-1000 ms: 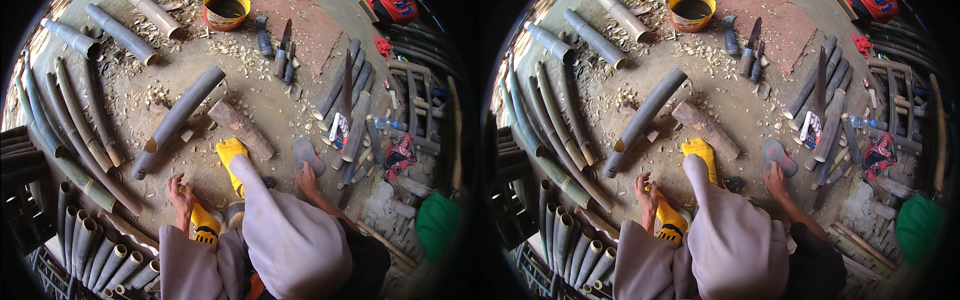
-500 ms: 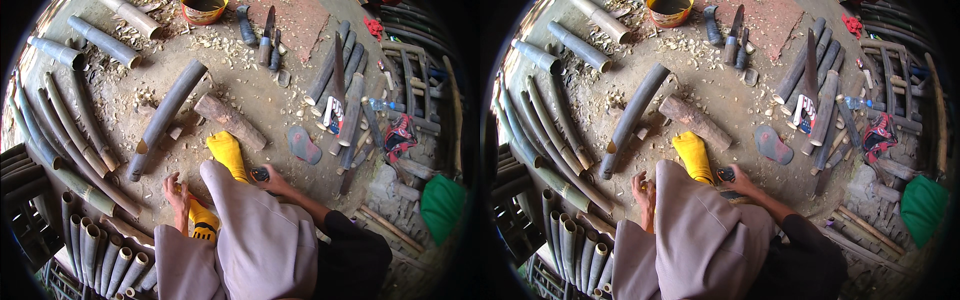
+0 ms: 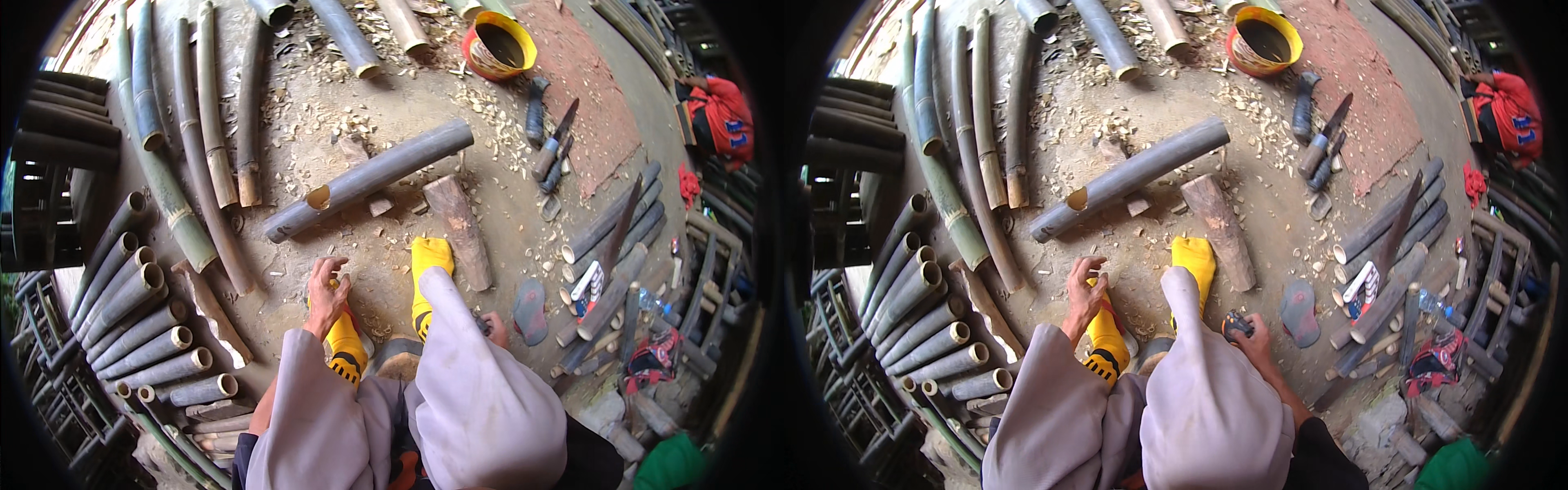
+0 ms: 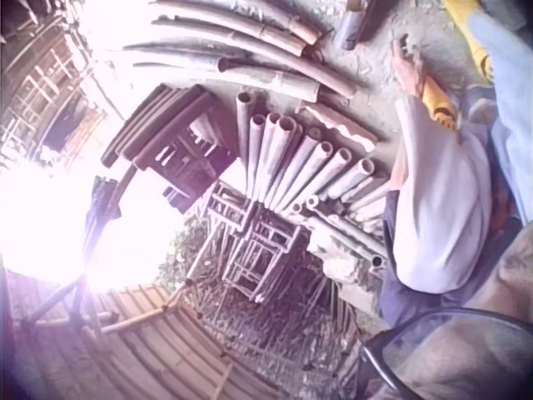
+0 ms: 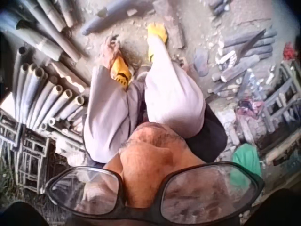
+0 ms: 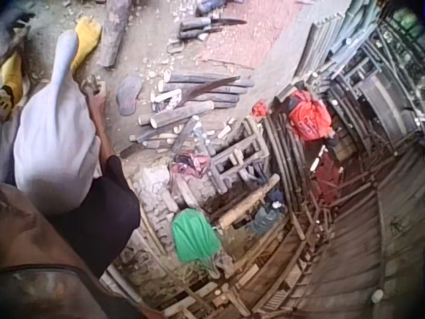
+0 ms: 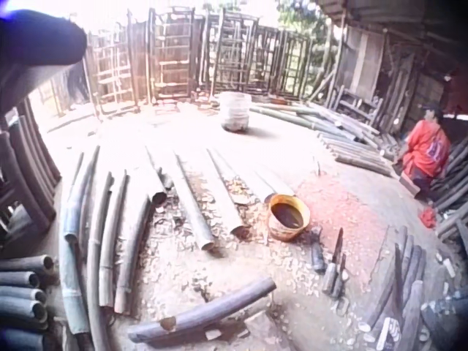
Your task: The person measures sections of bamboo using a tape measure and marks them before cutting them with a saw and a large knife.
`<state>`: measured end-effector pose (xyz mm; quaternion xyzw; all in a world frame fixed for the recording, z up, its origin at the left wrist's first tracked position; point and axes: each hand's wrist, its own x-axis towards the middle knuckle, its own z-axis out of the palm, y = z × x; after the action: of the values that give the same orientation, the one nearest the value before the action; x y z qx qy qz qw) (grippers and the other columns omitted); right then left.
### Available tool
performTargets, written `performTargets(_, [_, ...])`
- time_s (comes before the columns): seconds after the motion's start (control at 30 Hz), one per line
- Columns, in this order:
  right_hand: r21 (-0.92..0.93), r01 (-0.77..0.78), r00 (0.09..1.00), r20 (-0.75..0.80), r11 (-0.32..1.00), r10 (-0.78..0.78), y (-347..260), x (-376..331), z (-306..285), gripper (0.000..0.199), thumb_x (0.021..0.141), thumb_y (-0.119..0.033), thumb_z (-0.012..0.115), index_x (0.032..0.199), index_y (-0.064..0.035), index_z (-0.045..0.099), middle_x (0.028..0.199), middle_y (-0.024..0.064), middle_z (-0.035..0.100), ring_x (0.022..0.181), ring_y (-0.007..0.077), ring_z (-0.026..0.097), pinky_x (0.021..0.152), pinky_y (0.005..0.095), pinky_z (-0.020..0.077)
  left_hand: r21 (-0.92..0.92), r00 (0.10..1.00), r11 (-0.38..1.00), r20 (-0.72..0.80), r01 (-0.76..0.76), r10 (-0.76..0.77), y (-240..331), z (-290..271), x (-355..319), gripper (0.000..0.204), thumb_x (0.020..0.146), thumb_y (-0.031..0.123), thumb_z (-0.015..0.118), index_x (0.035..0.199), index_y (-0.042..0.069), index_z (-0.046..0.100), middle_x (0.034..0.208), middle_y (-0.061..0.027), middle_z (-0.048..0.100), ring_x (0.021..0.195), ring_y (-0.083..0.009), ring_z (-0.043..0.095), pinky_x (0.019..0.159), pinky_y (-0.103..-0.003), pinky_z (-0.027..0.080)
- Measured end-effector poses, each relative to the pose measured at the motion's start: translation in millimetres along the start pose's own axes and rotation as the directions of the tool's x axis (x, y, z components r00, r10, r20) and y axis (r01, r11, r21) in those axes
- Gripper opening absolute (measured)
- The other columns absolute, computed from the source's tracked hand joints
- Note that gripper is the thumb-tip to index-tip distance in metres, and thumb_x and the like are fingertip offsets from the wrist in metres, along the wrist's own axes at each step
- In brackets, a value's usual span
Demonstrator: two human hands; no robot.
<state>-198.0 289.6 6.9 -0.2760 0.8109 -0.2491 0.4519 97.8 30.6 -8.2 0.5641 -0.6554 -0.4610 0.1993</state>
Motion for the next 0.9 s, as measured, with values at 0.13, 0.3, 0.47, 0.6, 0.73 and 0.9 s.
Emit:
performTargets(0.13, [0.461,-0.049,0.996,0.088,0.886,0.009,-111.9,30.9,-20.9,0.038,0.081,-0.018,0.060,0.114,-0.0006,0.055,0.098,0.0098,0.063,0.079,0.0177,0.064,0.060,0.0281,0.0548,-0.404,0.949,0.872,0.257,0.276,-0.182,10.0,-7.2,6.6,0.035,0.082,0.005,0.062,0.117,0.004,0.059,0.110,-0.0084,0.061,0.092,-0.0166,0.062,0.082,-0.031,0.051])
performTargets(0.3, [0.571,0.009,0.906,0.342,0.821,-0.248,-179.2,94.5,16.5,0.044,0.082,-0.019,0.052,0.121,0.0008,0.055,0.113,0.0134,0.063,0.095,0.0147,0.062,0.082,0.0250,0.0495,-0.673,0.838,0.575,0.544,0.466,-0.043,76.6,-2.8,27.8,0.048,0.083,0.012,0.071,0.127,0.000,0.055,0.113,-0.0094,0.064,0.100,-0.0166,0.061,0.090,-0.031,0.049])
performTargets(0.47, [0.339,0.249,0.809,0.442,0.907,-0.387,-216.8,114.6,90.8,0.066,0.065,-0.032,0.083,0.116,-0.0056,0.052,0.105,0.0089,0.060,0.098,0.0192,0.059,0.084,0.0331,0.0475,-0.710,0.904,0.566,0.383,0.418,-0.187,57.2,-19.6,31.6,0.036,0.079,0.005,0.073,0.113,-0.001,0.063,0.101,-0.0098,0.067,0.089,-0.0152,0.064,0.080,-0.028,0.052])
performTargets(0.6, [0.052,0.417,0.774,0.502,0.907,-0.385,-226.2,117.3,118.8,0.070,0.060,-0.038,0.085,0.114,-0.0077,0.052,0.104,0.0122,0.061,0.099,0.0246,0.061,0.086,0.0349,0.0474,-0.733,0.870,0.469,0.424,0.494,-0.252,29.4,-38.9,23.5,0.033,0.079,0.005,0.074,0.109,0.000,0.063,0.090,-0.0067,0.065,0.079,-0.0137,0.063,0.074,-0.026,0.052])
performTargets(0.73, [0.063,0.388,0.739,0.575,0.919,-0.351,-230.2,117.7,117.5,0.065,0.060,-0.039,0.083,0.110,-0.0083,0.055,0.101,0.0122,0.063,0.094,0.0261,0.063,0.082,0.0369,0.0496,-0.705,0.845,0.473,0.492,0.529,-0.210,0.2,-45.5,13.6,0.027,0.077,0.006,0.076,0.101,0.001,0.063,0.091,-0.0057,0.063,0.077,-0.0117,0.061,0.070,-0.024,0.051])
performTargets(0.9, [-0.061,0.484,0.837,0.323,0.873,-0.442,-237.6,169.6,47.5,0.058,0.061,-0.031,0.081,0.108,-0.0065,0.057,0.101,0.0124,0.065,0.090,0.0217,0.064,0.078,0.0341,0.0522,-0.923,0.847,0.314,0.021,0.220,-0.532,-37.9,-76.5,27.7,0.012,0.087,0.008,0.065,0.097,0.007,0.058,0.087,-0.0016,0.061,0.076,-0.0118,0.060,0.062,-0.022,0.047])
